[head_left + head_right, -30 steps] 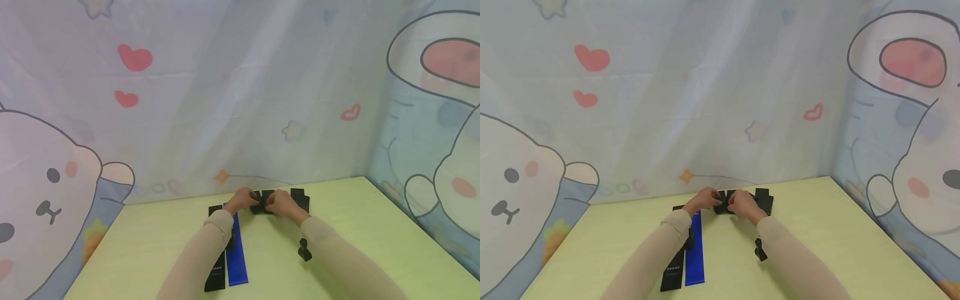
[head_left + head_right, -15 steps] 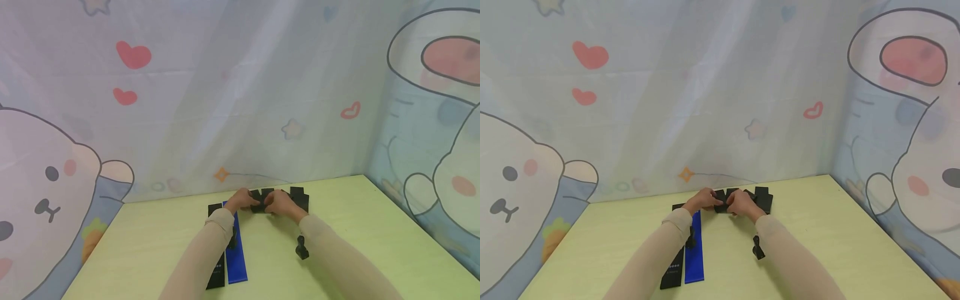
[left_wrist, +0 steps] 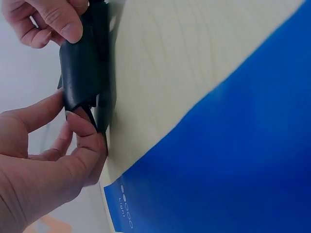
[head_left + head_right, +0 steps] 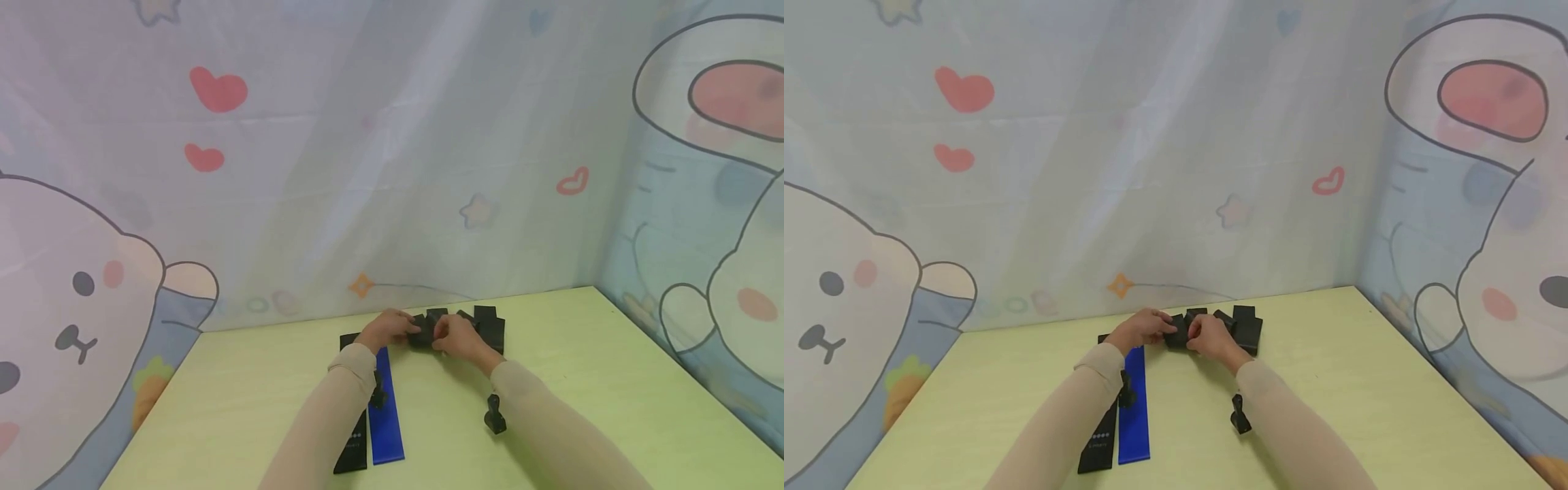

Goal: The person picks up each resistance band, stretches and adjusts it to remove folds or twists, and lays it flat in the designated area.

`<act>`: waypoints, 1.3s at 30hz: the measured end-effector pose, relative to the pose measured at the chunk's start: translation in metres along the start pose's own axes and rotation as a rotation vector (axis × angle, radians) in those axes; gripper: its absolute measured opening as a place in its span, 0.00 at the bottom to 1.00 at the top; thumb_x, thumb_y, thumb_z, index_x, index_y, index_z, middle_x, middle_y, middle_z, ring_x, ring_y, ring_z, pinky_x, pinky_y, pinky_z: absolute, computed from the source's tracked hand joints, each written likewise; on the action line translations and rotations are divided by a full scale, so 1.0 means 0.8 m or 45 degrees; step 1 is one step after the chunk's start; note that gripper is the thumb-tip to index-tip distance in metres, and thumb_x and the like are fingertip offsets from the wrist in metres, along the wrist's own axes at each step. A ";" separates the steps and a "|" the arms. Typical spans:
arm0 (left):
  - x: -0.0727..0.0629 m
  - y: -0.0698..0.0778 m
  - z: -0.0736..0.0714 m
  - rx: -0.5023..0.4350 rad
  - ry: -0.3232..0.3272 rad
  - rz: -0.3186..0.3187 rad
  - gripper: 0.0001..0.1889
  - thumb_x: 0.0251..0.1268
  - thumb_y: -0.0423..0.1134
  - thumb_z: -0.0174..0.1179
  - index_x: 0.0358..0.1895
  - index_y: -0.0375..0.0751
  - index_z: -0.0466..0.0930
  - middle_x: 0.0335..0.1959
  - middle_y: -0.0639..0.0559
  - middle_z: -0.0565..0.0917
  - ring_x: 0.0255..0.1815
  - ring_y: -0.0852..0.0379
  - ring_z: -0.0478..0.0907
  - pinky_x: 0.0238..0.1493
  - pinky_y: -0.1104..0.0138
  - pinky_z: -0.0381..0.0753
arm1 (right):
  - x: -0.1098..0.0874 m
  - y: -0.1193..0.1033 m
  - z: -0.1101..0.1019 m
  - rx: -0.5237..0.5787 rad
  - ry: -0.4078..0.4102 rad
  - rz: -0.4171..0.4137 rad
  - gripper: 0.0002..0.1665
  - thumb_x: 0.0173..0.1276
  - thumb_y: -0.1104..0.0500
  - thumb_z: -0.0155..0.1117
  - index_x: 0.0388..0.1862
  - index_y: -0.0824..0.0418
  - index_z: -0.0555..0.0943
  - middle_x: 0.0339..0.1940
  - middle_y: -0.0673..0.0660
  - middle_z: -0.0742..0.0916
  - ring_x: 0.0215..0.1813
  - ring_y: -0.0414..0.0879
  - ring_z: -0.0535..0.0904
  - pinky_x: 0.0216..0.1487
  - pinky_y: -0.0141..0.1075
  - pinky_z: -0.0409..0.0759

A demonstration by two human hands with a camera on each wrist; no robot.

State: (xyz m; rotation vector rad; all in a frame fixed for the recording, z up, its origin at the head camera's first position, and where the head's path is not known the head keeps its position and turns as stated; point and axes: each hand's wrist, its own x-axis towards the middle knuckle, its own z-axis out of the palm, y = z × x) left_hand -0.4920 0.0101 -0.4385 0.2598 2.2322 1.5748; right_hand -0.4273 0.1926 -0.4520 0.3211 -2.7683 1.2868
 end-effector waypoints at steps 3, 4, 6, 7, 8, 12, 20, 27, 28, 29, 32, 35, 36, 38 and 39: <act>-0.003 0.002 -0.004 -0.091 -0.045 -0.006 0.25 0.68 0.28 0.62 0.66 0.27 0.72 0.54 0.39 0.79 0.33 0.55 0.73 0.36 0.66 0.76 | 0.000 -0.001 -0.001 0.003 0.016 -0.007 0.07 0.63 0.69 0.71 0.33 0.63 0.79 0.30 0.54 0.83 0.25 0.45 0.80 0.29 0.37 0.78; -0.003 0.002 -0.005 -0.112 -0.053 -0.010 0.25 0.68 0.28 0.62 0.67 0.27 0.72 0.53 0.41 0.79 0.34 0.56 0.73 0.36 0.67 0.76 | 0.000 -0.001 -0.001 -0.006 0.028 -0.006 0.07 0.63 0.68 0.71 0.33 0.63 0.80 0.30 0.54 0.83 0.26 0.45 0.80 0.31 0.37 0.78; -0.004 0.003 -0.006 -0.139 -0.066 -0.015 0.24 0.68 0.28 0.62 0.66 0.28 0.74 0.48 0.44 0.79 0.31 0.58 0.70 0.35 0.67 0.73 | -0.001 -0.001 0.000 -0.042 0.071 -0.016 0.06 0.64 0.68 0.70 0.33 0.63 0.80 0.30 0.54 0.83 0.29 0.45 0.79 0.33 0.39 0.79; -0.004 0.003 -0.005 -0.132 -0.070 -0.015 0.23 0.69 0.29 0.62 0.66 0.29 0.74 0.47 0.46 0.78 0.29 0.59 0.68 0.36 0.66 0.72 | -0.001 -0.001 0.001 -0.059 0.094 -0.019 0.05 0.64 0.67 0.70 0.33 0.62 0.80 0.31 0.54 0.83 0.30 0.45 0.79 0.35 0.40 0.80; -0.004 0.003 -0.004 -0.116 -0.077 -0.007 0.23 0.69 0.29 0.61 0.66 0.30 0.75 0.46 0.47 0.78 0.28 0.60 0.66 0.36 0.66 0.71 | -0.002 0.000 0.001 -0.075 0.121 -0.024 0.05 0.64 0.67 0.70 0.33 0.62 0.80 0.31 0.54 0.83 0.32 0.45 0.79 0.37 0.41 0.80; -0.003 0.005 0.001 -0.034 -0.092 0.050 0.21 0.70 0.30 0.61 0.65 0.31 0.76 0.53 0.44 0.79 0.28 0.60 0.69 0.41 0.64 0.76 | -0.004 0.001 0.007 -0.049 0.221 -0.028 0.04 0.66 0.69 0.65 0.38 0.64 0.80 0.37 0.57 0.84 0.41 0.51 0.80 0.44 0.47 0.80; -0.006 0.017 0.004 -0.128 -0.105 0.104 0.23 0.72 0.28 0.58 0.68 0.29 0.71 0.66 0.32 0.72 0.61 0.41 0.78 0.60 0.56 0.78 | -0.003 0.005 0.012 0.067 0.229 -0.006 0.19 0.70 0.67 0.59 0.58 0.72 0.78 0.54 0.67 0.85 0.57 0.60 0.80 0.58 0.52 0.78; -0.013 0.028 -0.006 -0.157 -0.143 0.150 0.22 0.74 0.30 0.57 0.69 0.30 0.71 0.65 0.34 0.73 0.64 0.38 0.74 0.64 0.52 0.74 | 0.001 0.010 0.008 -0.023 0.127 -0.026 0.21 0.68 0.65 0.65 0.59 0.74 0.80 0.59 0.70 0.82 0.64 0.64 0.75 0.64 0.56 0.73; -0.013 0.030 -0.008 -0.184 -0.148 0.145 0.22 0.74 0.31 0.57 0.69 0.31 0.71 0.65 0.35 0.73 0.65 0.38 0.73 0.64 0.51 0.74 | 0.002 0.011 0.007 -0.029 0.125 -0.025 0.21 0.68 0.65 0.66 0.58 0.73 0.81 0.58 0.70 0.83 0.64 0.65 0.74 0.64 0.56 0.72; -0.013 0.031 -0.010 -0.207 -0.152 0.141 0.22 0.75 0.32 0.56 0.69 0.32 0.71 0.64 0.35 0.74 0.65 0.38 0.73 0.64 0.50 0.74 | 0.003 0.011 0.007 -0.046 0.132 -0.028 0.20 0.68 0.66 0.67 0.57 0.72 0.82 0.57 0.69 0.83 0.64 0.65 0.75 0.64 0.56 0.73; -0.012 0.032 -0.013 -0.277 -0.161 0.117 0.21 0.78 0.34 0.53 0.69 0.32 0.71 0.63 0.37 0.76 0.64 0.39 0.74 0.61 0.49 0.76 | 0.004 0.012 0.006 -0.093 0.157 -0.030 0.15 0.67 0.65 0.67 0.51 0.69 0.85 0.49 0.64 0.87 0.55 0.59 0.81 0.58 0.52 0.77; -0.011 0.030 -0.015 -0.329 -0.153 0.110 0.20 0.80 0.34 0.49 0.69 0.30 0.70 0.63 0.37 0.76 0.63 0.42 0.75 0.59 0.50 0.78 | 0.004 0.010 0.006 -0.124 0.177 -0.055 0.06 0.67 0.64 0.67 0.38 0.66 0.88 0.32 0.58 0.87 0.37 0.51 0.79 0.42 0.44 0.78; -0.011 0.029 -0.016 -0.349 -0.146 0.117 0.20 0.81 0.34 0.48 0.69 0.30 0.70 0.63 0.37 0.76 0.62 0.42 0.75 0.60 0.50 0.78 | 0.004 0.009 0.006 -0.124 0.181 -0.059 0.06 0.67 0.63 0.67 0.32 0.65 0.88 0.28 0.56 0.85 0.33 0.50 0.77 0.37 0.42 0.75; -0.011 0.027 -0.020 -0.372 -0.127 0.143 0.21 0.81 0.34 0.47 0.70 0.29 0.69 0.63 0.36 0.75 0.62 0.42 0.75 0.60 0.50 0.77 | 0.004 0.006 0.007 -0.155 0.191 -0.083 0.12 0.66 0.62 0.66 0.24 0.65 0.83 0.25 0.55 0.81 0.32 0.50 0.75 0.33 0.41 0.70; -0.011 0.026 -0.022 -0.382 -0.115 0.157 0.21 0.81 0.34 0.47 0.70 0.29 0.69 0.63 0.36 0.75 0.61 0.42 0.76 0.60 0.51 0.77 | 0.004 0.005 0.008 -0.162 0.189 -0.087 0.14 0.66 0.60 0.65 0.22 0.66 0.81 0.26 0.57 0.81 0.33 0.52 0.76 0.33 0.42 0.69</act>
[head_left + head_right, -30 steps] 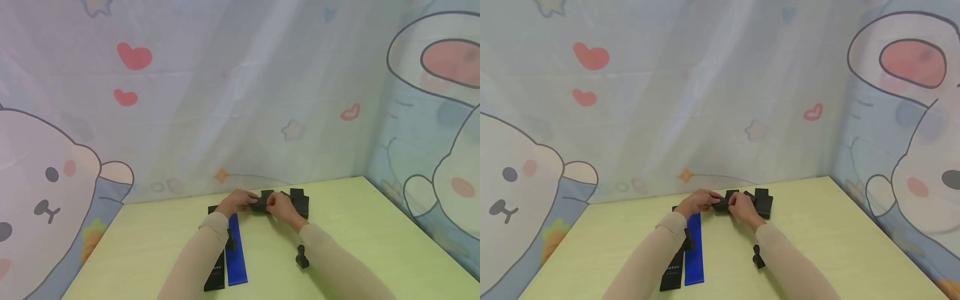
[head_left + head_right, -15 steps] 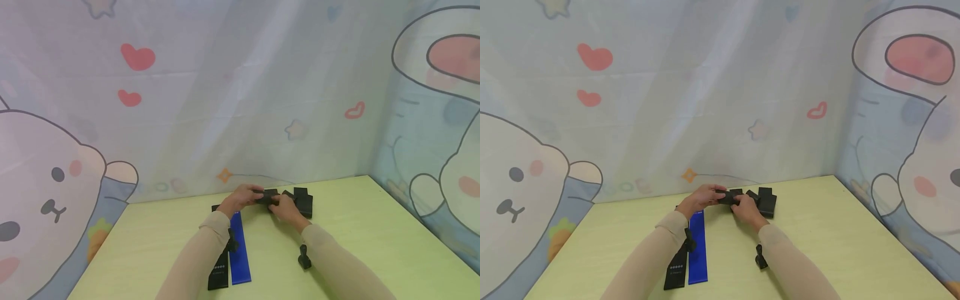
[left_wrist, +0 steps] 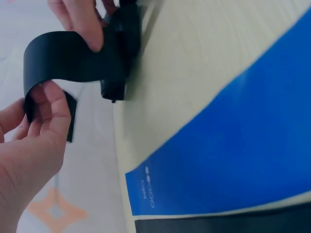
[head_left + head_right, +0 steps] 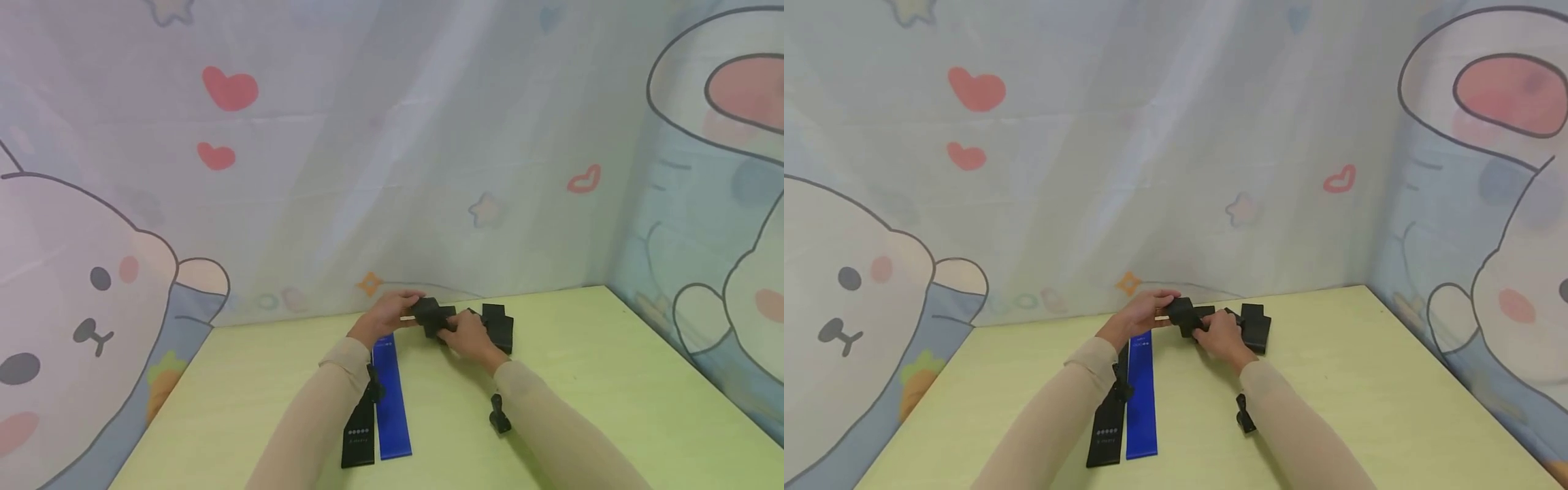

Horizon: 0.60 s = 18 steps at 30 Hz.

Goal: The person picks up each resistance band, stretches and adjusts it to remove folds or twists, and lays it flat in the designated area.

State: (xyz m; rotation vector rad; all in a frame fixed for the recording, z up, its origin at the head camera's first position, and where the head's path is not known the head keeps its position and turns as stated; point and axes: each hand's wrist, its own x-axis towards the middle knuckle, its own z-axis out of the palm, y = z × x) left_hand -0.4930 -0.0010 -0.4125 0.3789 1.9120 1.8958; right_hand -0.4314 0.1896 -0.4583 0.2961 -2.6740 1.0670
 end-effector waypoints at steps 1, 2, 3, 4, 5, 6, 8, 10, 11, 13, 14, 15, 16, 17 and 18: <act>0.000 -0.001 -0.001 -0.007 0.014 0.017 0.20 0.81 0.34 0.47 0.70 0.29 0.69 0.62 0.36 0.76 0.61 0.42 0.76 0.61 0.51 0.77 | -0.001 -0.001 0.000 0.002 0.000 0.009 0.14 0.65 0.59 0.64 0.23 0.68 0.80 0.30 0.59 0.82 0.37 0.53 0.77 0.35 0.43 0.71; -0.001 -0.002 -0.002 -0.014 0.027 0.032 0.20 0.81 0.34 0.47 0.70 0.29 0.70 0.61 0.36 0.76 0.60 0.42 0.77 0.60 0.52 0.77 | -0.001 -0.002 0.001 0.003 -0.005 0.018 0.15 0.65 0.58 0.62 0.27 0.70 0.81 0.34 0.61 0.83 0.41 0.55 0.79 0.38 0.45 0.74; -0.002 -0.003 -0.004 -0.022 0.030 0.052 0.20 0.81 0.34 0.48 0.69 0.29 0.70 0.60 0.36 0.77 0.58 0.43 0.78 0.59 0.53 0.79 | -0.002 -0.002 0.001 0.000 -0.014 0.035 0.16 0.66 0.56 0.61 0.31 0.71 0.82 0.39 0.63 0.84 0.46 0.57 0.80 0.42 0.47 0.76; -0.003 -0.003 -0.005 -0.023 0.043 0.065 0.20 0.80 0.34 0.48 0.69 0.29 0.71 0.59 0.37 0.78 0.57 0.43 0.79 0.58 0.54 0.79 | -0.002 -0.003 0.001 0.004 -0.027 0.051 0.19 0.67 0.55 0.59 0.36 0.73 0.82 0.43 0.64 0.84 0.50 0.58 0.80 0.47 0.49 0.77; -0.003 -0.003 -0.005 -0.029 0.057 0.075 0.20 0.80 0.33 0.49 0.68 0.29 0.71 0.58 0.37 0.78 0.56 0.43 0.80 0.57 0.54 0.80 | -0.002 -0.004 0.001 0.025 -0.050 0.074 0.21 0.68 0.53 0.58 0.41 0.74 0.82 0.45 0.66 0.85 0.50 0.59 0.80 0.49 0.50 0.77; -0.004 -0.004 -0.006 -0.034 0.073 0.084 0.19 0.80 0.33 0.49 0.68 0.29 0.72 0.58 0.37 0.79 0.56 0.43 0.80 0.57 0.55 0.80 | -0.003 -0.005 0.001 0.044 -0.064 0.102 0.23 0.69 0.52 0.57 0.45 0.73 0.83 0.47 0.66 0.85 0.49 0.58 0.80 0.51 0.50 0.78; -0.003 -0.005 -0.006 -0.048 0.096 0.091 0.19 0.80 0.32 0.49 0.68 0.29 0.72 0.58 0.36 0.79 0.55 0.43 0.80 0.57 0.55 0.80 | -0.005 -0.006 -0.001 0.080 -0.086 0.141 0.24 0.70 0.51 0.56 0.47 0.71 0.84 0.43 0.63 0.87 0.44 0.54 0.81 0.47 0.47 0.79; -0.002 -0.007 -0.005 -0.049 0.144 0.087 0.20 0.80 0.32 0.49 0.68 0.29 0.71 0.59 0.36 0.78 0.54 0.44 0.81 0.58 0.54 0.79 | -0.008 -0.008 -0.005 0.119 -0.116 0.156 0.19 0.70 0.51 0.56 0.39 0.66 0.84 0.34 0.57 0.85 0.35 0.48 0.78 0.39 0.42 0.76; -0.001 -0.008 -0.005 -0.045 0.168 0.092 0.19 0.79 0.31 0.49 0.68 0.29 0.71 0.59 0.36 0.78 0.52 0.45 0.81 0.58 0.54 0.79 | -0.010 -0.010 -0.007 0.143 -0.128 0.151 0.17 0.69 0.51 0.56 0.33 0.63 0.83 0.29 0.54 0.82 0.31 0.46 0.75 0.35 0.40 0.73; 0.000 -0.011 -0.004 -0.037 0.205 0.100 0.20 0.79 0.30 0.49 0.68 0.29 0.71 0.57 0.36 0.79 0.48 0.48 0.82 0.57 0.55 0.80 | -0.012 -0.014 -0.013 0.199 -0.157 0.133 0.15 0.69 0.53 0.56 0.24 0.59 0.77 0.21 0.51 0.75 0.25 0.44 0.68 0.29 0.37 0.67; 0.000 -0.012 -0.003 -0.034 0.219 0.107 0.20 0.79 0.30 0.49 0.68 0.28 0.71 0.57 0.37 0.79 0.46 0.50 0.82 0.56 0.56 0.80 | -0.013 -0.016 -0.016 0.234 -0.178 0.122 0.17 0.68 0.53 0.56 0.21 0.58 0.73 0.18 0.50 0.71 0.23 0.44 0.64 0.27 0.37 0.64; 0.000 -0.012 -0.002 -0.033 0.229 0.114 0.19 0.79 0.30 0.49 0.68 0.28 0.71 0.55 0.38 0.79 0.44 0.52 0.82 0.55 0.56 0.81 | -0.014 -0.017 -0.018 0.264 -0.189 0.106 0.17 0.68 0.54 0.56 0.19 0.57 0.70 0.18 0.49 0.68 0.22 0.43 0.62 0.27 0.36 0.63; 0.001 -0.013 -0.001 -0.032 0.231 0.123 0.19 0.79 0.30 0.49 0.68 0.28 0.71 0.55 0.38 0.80 0.42 0.54 0.81 0.54 0.57 0.81 | -0.015 -0.019 -0.021 0.297 -0.200 0.095 0.18 0.68 0.55 0.56 0.19 0.57 0.68 0.17 0.49 0.67 0.21 0.43 0.61 0.26 0.36 0.62; 0.001 -0.013 -0.001 -0.042 0.233 0.128 0.19 0.79 0.30 0.49 0.68 0.27 0.71 0.54 0.39 0.80 0.41 0.55 0.81 0.53 0.58 0.81 | -0.016 -0.021 -0.022 0.335 -0.213 0.089 0.17 0.68 0.55 0.56 0.19 0.57 0.69 0.17 0.48 0.68 0.21 0.42 0.63 0.25 0.35 0.64; 0.001 -0.013 0.000 -0.048 0.234 0.130 0.19 0.79 0.30 0.50 0.68 0.27 0.71 0.54 0.39 0.80 0.41 0.56 0.81 0.53 0.58 0.81 | -0.018 -0.023 -0.024 0.375 -0.225 0.089 0.17 0.68 0.55 0.57 0.20 0.59 0.70 0.17 0.49 0.70 0.21 0.42 0.65 0.25 0.35 0.66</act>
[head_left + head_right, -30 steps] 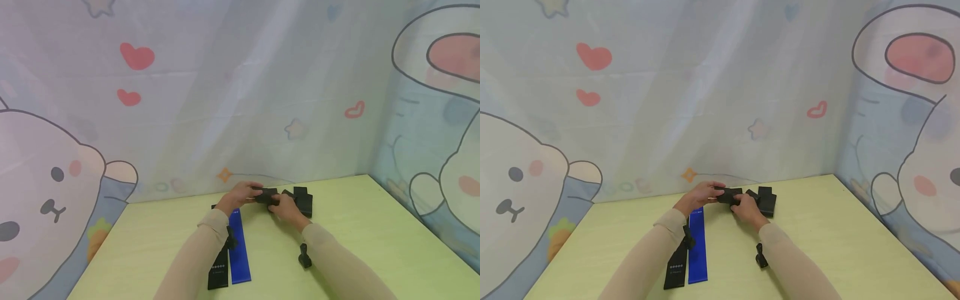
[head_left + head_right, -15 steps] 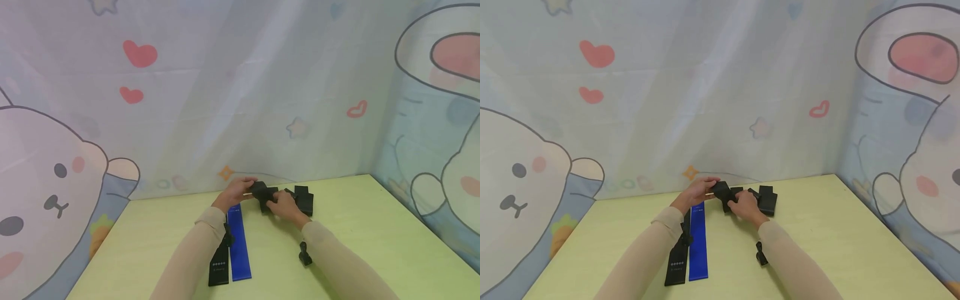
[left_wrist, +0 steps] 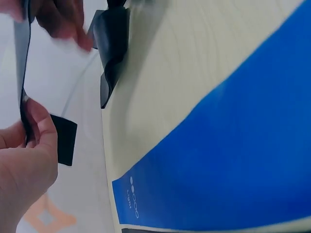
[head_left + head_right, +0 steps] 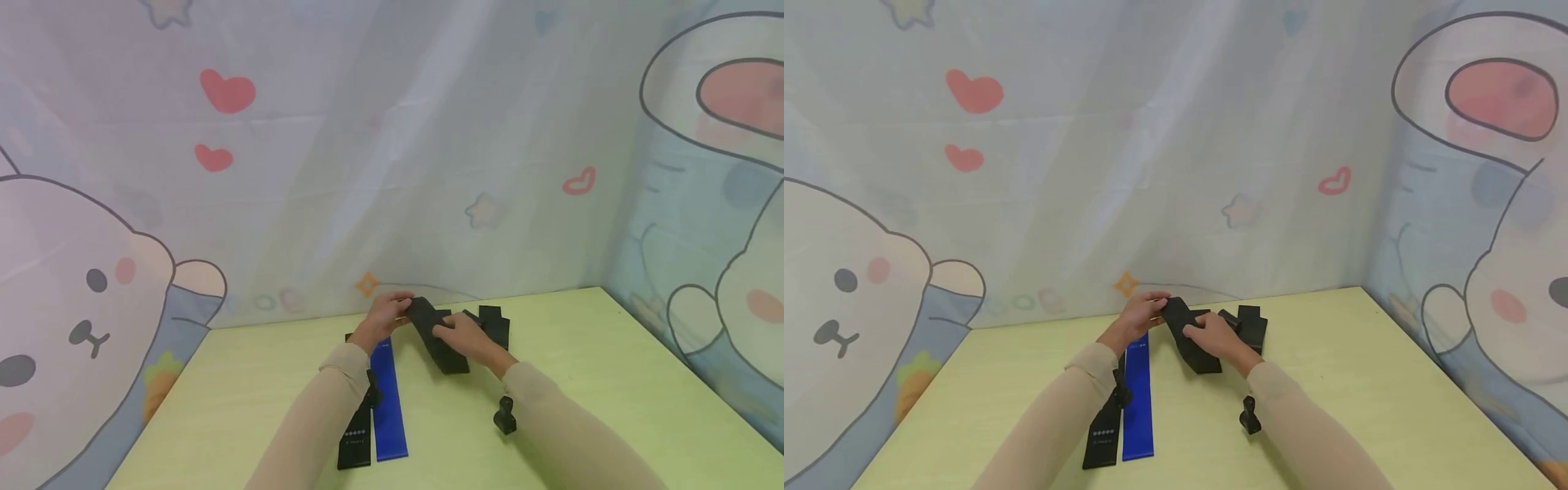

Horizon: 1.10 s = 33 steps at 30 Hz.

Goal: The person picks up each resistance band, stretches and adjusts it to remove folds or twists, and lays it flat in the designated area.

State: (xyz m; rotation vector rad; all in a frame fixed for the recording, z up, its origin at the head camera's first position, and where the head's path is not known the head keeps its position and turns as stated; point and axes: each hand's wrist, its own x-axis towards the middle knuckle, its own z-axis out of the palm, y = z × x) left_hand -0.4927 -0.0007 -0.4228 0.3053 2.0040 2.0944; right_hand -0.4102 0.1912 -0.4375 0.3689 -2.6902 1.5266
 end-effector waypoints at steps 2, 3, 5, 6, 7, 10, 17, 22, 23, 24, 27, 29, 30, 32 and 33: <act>-0.001 0.000 0.000 -0.009 0.022 0.007 0.19 0.79 0.29 0.50 0.67 0.26 0.71 0.54 0.38 0.80 0.41 0.56 0.81 0.53 0.59 0.81 | -0.004 -0.005 0.001 0.119 -0.030 0.007 0.14 0.70 0.55 0.58 0.28 0.63 0.75 0.21 0.51 0.78 0.22 0.44 0.75 0.26 0.35 0.74; -0.001 0.001 -0.001 -0.011 0.042 0.008 0.19 0.78 0.29 0.50 0.67 0.26 0.71 0.55 0.37 0.79 0.41 0.56 0.80 0.53 0.59 0.81 | -0.007 -0.007 0.003 0.191 -0.049 0.019 0.13 0.70 0.55 0.59 0.35 0.66 0.76 0.25 0.54 0.81 0.25 0.47 0.80 0.27 0.37 0.78; -0.002 0.001 -0.005 -0.004 0.092 0.013 0.19 0.78 0.28 0.50 0.66 0.26 0.72 0.57 0.35 0.78 0.42 0.55 0.80 0.55 0.58 0.80 | -0.013 -0.012 0.008 0.354 -0.084 0.059 0.19 0.71 0.57 0.61 0.52 0.70 0.74 0.36 0.62 0.85 0.32 0.55 0.86 0.31 0.41 0.83; -0.003 0.001 -0.008 0.009 0.122 0.015 0.18 0.78 0.28 0.50 0.66 0.27 0.73 0.58 0.34 0.78 0.42 0.55 0.80 0.55 0.57 0.80 | -0.016 -0.015 0.010 0.424 -0.097 0.073 0.23 0.71 0.58 0.60 0.59 0.71 0.70 0.40 0.65 0.85 0.35 0.58 0.87 0.33 0.42 0.84; -0.003 0.001 -0.011 0.011 0.152 0.015 0.18 0.77 0.28 0.50 0.66 0.27 0.74 0.58 0.34 0.78 0.43 0.54 0.80 0.55 0.57 0.80 | -0.020 -0.019 0.012 0.495 -0.107 0.093 0.29 0.71 0.60 0.60 0.66 0.70 0.65 0.45 0.68 0.84 0.37 0.61 0.87 0.34 0.44 0.85; -0.002 0.000 -0.020 0.011 0.205 0.004 0.18 0.76 0.27 0.52 0.65 0.28 0.75 0.58 0.33 0.78 0.41 0.54 0.81 0.54 0.58 0.81 | -0.031 -0.029 0.017 0.632 -0.124 0.099 0.40 0.71 0.64 0.60 0.77 0.62 0.54 0.54 0.71 0.79 0.41 0.65 0.86 0.35 0.47 0.85; -0.002 -0.001 -0.025 -0.044 0.212 -0.007 0.20 0.72 0.27 0.58 0.65 0.30 0.75 0.46 0.41 0.82 0.34 0.57 0.80 0.41 0.64 0.84 | -0.058 -0.046 0.023 0.648 -0.214 0.011 0.34 0.69 0.72 0.52 0.73 0.62 0.58 0.58 0.72 0.73 0.40 0.58 0.83 0.34 0.44 0.83; -0.004 0.001 -0.026 -0.054 0.209 0.017 0.23 0.71 0.26 0.59 0.67 0.30 0.72 0.47 0.42 0.79 0.32 0.58 0.80 0.37 0.65 0.84 | -0.078 -0.049 0.024 0.578 -0.238 0.095 0.21 0.71 0.72 0.45 0.63 0.68 0.63 0.54 0.69 0.70 0.36 0.52 0.76 0.29 0.40 0.78; -0.005 0.002 -0.027 -0.053 0.205 0.020 0.24 0.70 0.26 0.59 0.68 0.31 0.71 0.49 0.41 0.78 0.32 0.58 0.80 0.36 0.66 0.84 | -0.082 -0.049 0.025 0.580 -0.239 0.117 0.20 0.72 0.72 0.43 0.61 0.68 0.63 0.54 0.69 0.70 0.35 0.52 0.75 0.29 0.40 0.77; -0.005 0.003 -0.028 -0.049 0.198 0.028 0.25 0.70 0.25 0.59 0.69 0.31 0.70 0.52 0.39 0.77 0.32 0.59 0.81 0.36 0.66 0.85 | -0.085 -0.049 0.025 0.579 -0.233 0.132 0.19 0.72 0.72 0.42 0.61 0.69 0.62 0.54 0.70 0.70 0.33 0.52 0.74 0.29 0.40 0.77; -0.007 0.005 -0.033 -0.024 0.171 0.039 0.29 0.70 0.25 0.59 0.73 0.32 0.65 0.62 0.33 0.73 0.31 0.59 0.82 0.34 0.67 0.85 | -0.095 -0.051 0.026 0.568 -0.208 0.168 0.17 0.72 0.72 0.39 0.59 0.70 0.62 0.50 0.69 0.70 0.30 0.51 0.73 0.28 0.40 0.75; -0.009 0.008 -0.036 0.013 0.162 0.050 0.30 0.70 0.25 0.59 0.74 0.32 0.63 0.67 0.31 0.69 0.31 0.60 0.82 0.35 0.67 0.85 | -0.102 -0.052 0.026 0.549 -0.203 0.188 0.17 0.71 0.72 0.39 0.58 0.71 0.62 0.45 0.67 0.73 0.28 0.50 0.72 0.28 0.39 0.74; -0.009 0.009 -0.037 0.024 0.162 0.055 0.31 0.70 0.25 0.58 0.75 0.32 0.62 0.68 0.31 0.68 0.30 0.60 0.82 0.35 0.67 0.85 | -0.105 -0.052 0.026 0.542 -0.207 0.196 0.18 0.70 0.73 0.40 0.58 0.72 0.62 0.42 0.66 0.74 0.27 0.49 0.71 0.28 0.39 0.74; -0.010 0.010 -0.040 0.050 0.175 0.062 0.31 0.70 0.25 0.58 0.75 0.32 0.63 0.69 0.31 0.67 0.30 0.60 0.82 0.36 0.66 0.85 | -0.111 -0.053 0.028 0.541 -0.226 0.214 0.20 0.69 0.73 0.41 0.59 0.74 0.63 0.37 0.63 0.74 0.27 0.48 0.70 0.28 0.38 0.74; -0.010 0.010 -0.041 0.056 0.180 0.064 0.30 0.70 0.24 0.58 0.74 0.32 0.63 0.68 0.31 0.69 0.29 0.60 0.82 0.37 0.66 0.85 | -0.113 -0.052 0.029 0.547 -0.239 0.224 0.21 0.68 0.73 0.41 0.60 0.75 0.63 0.35 0.62 0.74 0.28 0.48 0.70 0.28 0.37 0.74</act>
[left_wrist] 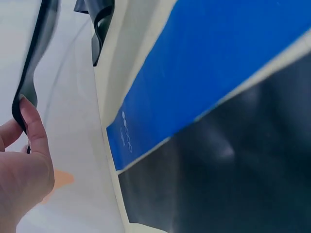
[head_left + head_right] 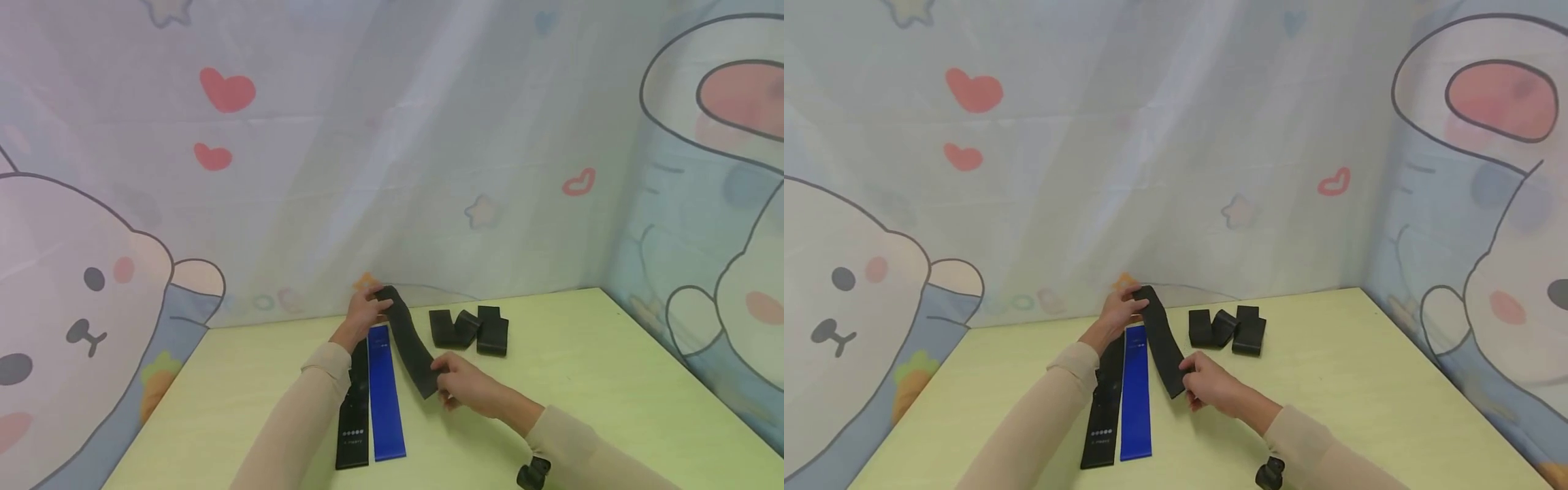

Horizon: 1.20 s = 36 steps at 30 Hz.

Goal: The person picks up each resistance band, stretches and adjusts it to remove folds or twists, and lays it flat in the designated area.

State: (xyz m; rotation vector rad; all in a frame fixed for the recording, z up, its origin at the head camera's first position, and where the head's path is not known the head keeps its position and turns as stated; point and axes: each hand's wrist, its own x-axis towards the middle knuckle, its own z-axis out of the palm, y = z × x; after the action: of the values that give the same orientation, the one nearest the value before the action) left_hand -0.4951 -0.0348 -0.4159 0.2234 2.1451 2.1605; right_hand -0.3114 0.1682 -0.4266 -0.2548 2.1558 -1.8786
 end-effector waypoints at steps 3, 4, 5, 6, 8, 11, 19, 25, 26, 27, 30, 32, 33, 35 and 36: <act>0.000 -0.002 -0.003 0.008 -0.002 -0.004 0.29 0.70 0.23 0.58 0.73 0.31 0.64 0.65 0.31 0.72 0.28 0.60 0.82 0.37 0.65 0.85 | -0.005 0.003 0.003 0.009 -0.013 0.018 0.23 0.67 0.74 0.42 0.61 0.78 0.63 0.37 0.62 0.75 0.29 0.48 0.72 0.29 0.37 0.76; 0.000 -0.003 -0.003 0.020 -0.005 -0.008 0.29 0.70 0.24 0.58 0.73 0.31 0.64 0.65 0.31 0.72 0.28 0.60 0.82 0.37 0.65 0.85 | -0.006 0.003 0.004 0.007 -0.016 0.021 0.23 0.67 0.74 0.43 0.61 0.79 0.63 0.37 0.62 0.75 0.30 0.48 0.73 0.30 0.38 0.77; 0.000 -0.004 -0.003 0.029 -0.009 -0.012 0.29 0.70 0.24 0.58 0.73 0.31 0.64 0.65 0.31 0.72 0.28 0.60 0.81 0.37 0.65 0.85 | -0.008 0.003 0.004 -0.001 -0.017 0.018 0.21 0.69 0.73 0.44 0.60 0.79 0.65 0.38 0.62 0.75 0.30 0.48 0.74 0.31 0.38 0.79; -0.001 -0.004 -0.003 0.040 -0.013 -0.016 0.29 0.70 0.24 0.58 0.73 0.31 0.64 0.65 0.31 0.72 0.28 0.60 0.81 0.37 0.65 0.85 | -0.008 0.003 0.004 -0.017 -0.020 0.014 0.19 0.70 0.71 0.45 0.58 0.79 0.67 0.38 0.62 0.76 0.31 0.48 0.75 0.33 0.39 0.80; 0.001 -0.007 -0.001 0.062 -0.016 -0.019 0.29 0.70 0.25 0.59 0.73 0.31 0.65 0.66 0.31 0.70 0.28 0.60 0.81 0.37 0.66 0.84 | -0.009 0.003 0.003 -0.053 -0.020 -0.004 0.15 0.74 0.68 0.48 0.52 0.79 0.73 0.37 0.60 0.78 0.32 0.47 0.76 0.36 0.40 0.82; 0.001 -0.009 0.001 0.078 -0.023 -0.022 0.29 0.70 0.25 0.59 0.72 0.31 0.65 0.65 0.31 0.71 0.29 0.60 0.81 0.37 0.65 0.84 | -0.008 0.005 0.001 -0.110 -0.015 -0.054 0.13 0.76 0.65 0.54 0.43 0.77 0.80 0.35 0.57 0.81 0.33 0.44 0.78 0.39 0.39 0.83; -0.002 -0.018 0.008 0.138 -0.080 0.017 0.28 0.69 0.24 0.59 0.71 0.30 0.67 0.65 0.30 0.72 0.29 0.58 0.82 0.40 0.61 0.85 | -0.009 0.012 -0.007 -0.079 -0.057 -0.031 0.09 0.68 0.72 0.63 0.45 0.78 0.79 0.36 0.61 0.83 0.33 0.46 0.81 0.38 0.39 0.85; -0.005 -0.026 0.010 0.163 -0.140 0.010 0.28 0.67 0.20 0.59 0.71 0.29 0.67 0.69 0.29 0.67 0.42 0.46 0.85 0.47 0.56 0.85 | -0.013 0.012 -0.006 -0.098 -0.090 -0.031 0.14 0.65 0.74 0.65 0.50 0.77 0.80 0.43 0.62 0.82 0.29 0.44 0.81 0.35 0.38 0.84; -0.005 -0.026 0.011 0.162 -0.149 0.009 0.28 0.67 0.20 0.59 0.70 0.29 0.67 0.69 0.29 0.67 0.45 0.43 0.84 0.48 0.56 0.85 | -0.014 0.012 -0.005 -0.106 -0.101 -0.036 0.16 0.65 0.74 0.65 0.51 0.77 0.79 0.45 0.62 0.81 0.29 0.44 0.81 0.34 0.37 0.84; -0.005 -0.026 0.011 0.173 -0.154 0.010 0.28 0.67 0.20 0.59 0.70 0.30 0.68 0.69 0.30 0.67 0.48 0.42 0.84 0.49 0.55 0.84 | -0.014 0.011 -0.005 -0.115 -0.110 -0.041 0.17 0.65 0.74 0.65 0.53 0.77 0.79 0.46 0.62 0.81 0.28 0.44 0.81 0.32 0.36 0.83; -0.005 -0.026 0.013 0.197 -0.155 0.008 0.29 0.66 0.20 0.60 0.71 0.30 0.68 0.69 0.31 0.67 0.52 0.39 0.82 0.50 0.55 0.84 | -0.016 0.009 -0.003 -0.129 -0.121 -0.051 0.20 0.64 0.73 0.66 0.55 0.77 0.78 0.47 0.63 0.80 0.27 0.45 0.81 0.31 0.35 0.82; -0.005 -0.027 0.014 0.220 -0.148 0.016 0.29 0.66 0.20 0.60 0.71 0.29 0.67 0.68 0.30 0.67 0.51 0.40 0.82 0.50 0.56 0.84 | -0.016 0.009 -0.001 -0.132 -0.116 -0.053 0.21 0.63 0.73 0.67 0.55 0.77 0.77 0.47 0.63 0.80 0.27 0.45 0.81 0.30 0.36 0.83; -0.005 -0.027 0.014 0.230 -0.143 0.017 0.30 0.65 0.20 0.61 0.71 0.29 0.67 0.68 0.30 0.67 0.51 0.41 0.83 0.49 0.56 0.84 | -0.016 0.008 -0.001 -0.132 -0.111 -0.051 0.21 0.63 0.73 0.67 0.55 0.76 0.77 0.47 0.63 0.80 0.27 0.45 0.81 0.31 0.36 0.83; -0.006 -0.029 0.015 0.245 -0.130 0.021 0.30 0.64 0.20 0.61 0.71 0.27 0.66 0.67 0.29 0.68 0.49 0.41 0.83 0.48 0.57 0.85 | -0.015 0.008 0.000 -0.130 -0.103 -0.051 0.22 0.62 0.73 0.68 0.56 0.76 0.77 0.46 0.63 0.80 0.26 0.45 0.81 0.31 0.37 0.83; -0.007 -0.030 0.015 0.254 -0.125 0.023 0.31 0.64 0.19 0.61 0.71 0.27 0.66 0.66 0.29 0.68 0.48 0.42 0.84 0.47 0.58 0.85 | -0.015 0.008 0.001 -0.128 -0.103 -0.050 0.23 0.62 0.73 0.69 0.56 0.76 0.77 0.46 0.63 0.80 0.26 0.45 0.81 0.31 0.37 0.84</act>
State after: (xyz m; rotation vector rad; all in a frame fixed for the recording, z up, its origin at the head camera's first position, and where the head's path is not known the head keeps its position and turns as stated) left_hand -0.4888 -0.0240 -0.4399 0.3563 2.3099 1.9002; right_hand -0.2995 0.1719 -0.4320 -0.3892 2.2087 -1.7514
